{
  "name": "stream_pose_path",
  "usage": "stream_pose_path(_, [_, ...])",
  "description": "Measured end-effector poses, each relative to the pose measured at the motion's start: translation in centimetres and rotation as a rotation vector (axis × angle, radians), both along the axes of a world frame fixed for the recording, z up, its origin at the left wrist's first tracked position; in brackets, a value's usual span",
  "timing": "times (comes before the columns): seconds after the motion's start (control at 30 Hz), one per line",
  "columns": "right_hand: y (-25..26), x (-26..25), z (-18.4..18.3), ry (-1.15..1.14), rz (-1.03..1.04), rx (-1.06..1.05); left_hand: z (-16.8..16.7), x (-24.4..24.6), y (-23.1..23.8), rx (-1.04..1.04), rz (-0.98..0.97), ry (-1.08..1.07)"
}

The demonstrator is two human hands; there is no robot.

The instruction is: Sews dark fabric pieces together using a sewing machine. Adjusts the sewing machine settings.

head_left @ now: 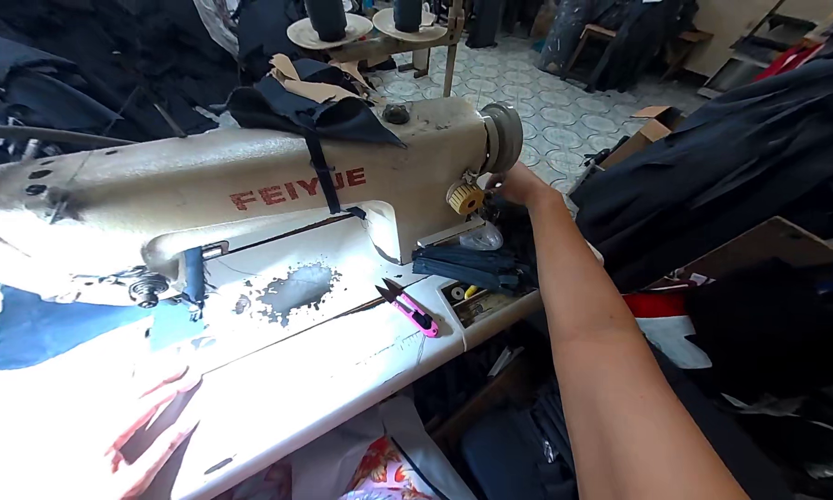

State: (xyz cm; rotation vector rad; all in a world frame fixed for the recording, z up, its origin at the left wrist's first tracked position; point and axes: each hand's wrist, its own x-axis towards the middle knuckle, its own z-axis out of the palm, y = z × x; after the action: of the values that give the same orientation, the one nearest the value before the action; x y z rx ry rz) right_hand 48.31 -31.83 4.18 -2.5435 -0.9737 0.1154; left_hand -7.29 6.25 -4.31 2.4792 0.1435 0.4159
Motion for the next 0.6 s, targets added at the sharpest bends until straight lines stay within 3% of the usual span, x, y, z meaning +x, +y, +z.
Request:
stream_pose_path(0.1, [-1.4,-0.1,0.8,0.110,0.023,-0.154,-0.2,0.0,0.3,0.000,-0.016,-0.007])
stream_pose_path(0.27, [-1.4,-1.3,2.9,-0.010,0.097,0.004,-0.5,-0.1,0.5,-0.013,-0.023,-0.006])
stream_pose_path(0.43, [0.5,-1.0,1.3,-0.076,0.020,0.063,-0.4,0.0,0.4,0.008,-0.016,-0.001])
stream_pose_path(0.6, [-1.3,-0.5,1.2,0.065,0.033,-0.142,-0.6,-0.1,0.4,0.019,0.019,0.000])
